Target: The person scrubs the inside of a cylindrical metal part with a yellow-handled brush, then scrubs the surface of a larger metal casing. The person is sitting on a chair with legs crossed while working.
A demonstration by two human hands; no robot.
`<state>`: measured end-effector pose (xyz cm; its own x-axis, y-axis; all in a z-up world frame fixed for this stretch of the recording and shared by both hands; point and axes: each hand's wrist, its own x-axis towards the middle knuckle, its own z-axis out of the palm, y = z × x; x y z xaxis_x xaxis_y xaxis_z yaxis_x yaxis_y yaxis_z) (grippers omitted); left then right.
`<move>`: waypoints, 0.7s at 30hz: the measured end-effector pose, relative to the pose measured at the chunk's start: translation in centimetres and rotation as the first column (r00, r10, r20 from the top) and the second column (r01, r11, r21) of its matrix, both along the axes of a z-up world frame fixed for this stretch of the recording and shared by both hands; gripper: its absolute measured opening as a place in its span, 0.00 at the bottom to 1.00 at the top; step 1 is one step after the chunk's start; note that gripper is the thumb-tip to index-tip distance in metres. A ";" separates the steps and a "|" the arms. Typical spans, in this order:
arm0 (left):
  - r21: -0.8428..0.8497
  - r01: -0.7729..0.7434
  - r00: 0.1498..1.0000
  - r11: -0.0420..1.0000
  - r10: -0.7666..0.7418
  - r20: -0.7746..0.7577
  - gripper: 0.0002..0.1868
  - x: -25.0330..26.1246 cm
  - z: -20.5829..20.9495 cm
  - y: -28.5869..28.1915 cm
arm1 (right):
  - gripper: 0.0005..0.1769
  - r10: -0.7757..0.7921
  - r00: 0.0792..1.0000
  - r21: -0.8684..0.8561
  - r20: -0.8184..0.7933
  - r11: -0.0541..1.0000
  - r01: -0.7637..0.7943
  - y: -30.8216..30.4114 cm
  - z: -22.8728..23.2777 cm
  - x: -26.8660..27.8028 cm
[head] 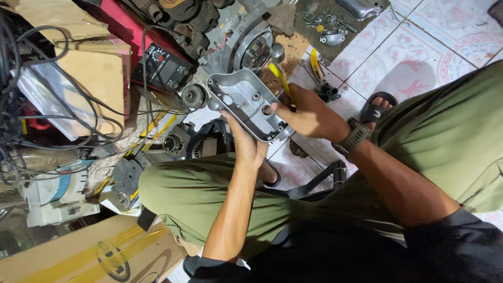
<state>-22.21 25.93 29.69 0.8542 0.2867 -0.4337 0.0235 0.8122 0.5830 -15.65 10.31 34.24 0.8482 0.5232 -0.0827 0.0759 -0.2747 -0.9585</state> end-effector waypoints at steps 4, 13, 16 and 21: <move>0.005 0.007 1.000 1.000 -0.007 0.019 0.45 -0.9 1.8 -1.3 | 0.16 0.022 0.999 -0.081 0.026 0.997 -0.020 -0.7 -0.3 0.0; 0.045 0.046 0.990 0.998 -0.052 0.135 0.41 -0.3 1.6 0.0 | 0.15 0.010 1.000 0.031 -0.021 0.999 -0.009 -1.0 -0.1 1.4; 0.028 0.056 0.963 0.998 -0.062 0.261 0.37 -0.3 0.5 1.8 | 0.19 0.049 0.999 0.002 -0.023 0.999 -0.049 -0.6 2.8 1.3; 0.052 0.096 0.931 0.994 -0.108 0.349 0.44 0.3 2.2 4.1 | 0.16 -0.049 0.999 -0.086 -0.008 0.995 0.048 -1.1 6.4 1.6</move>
<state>-21.91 30.03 31.87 0.9755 0.1993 -0.0927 -0.1060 0.7963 0.5956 -14.10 9.25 40.60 0.8715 0.4717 -0.1341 0.0509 -0.3590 -0.9319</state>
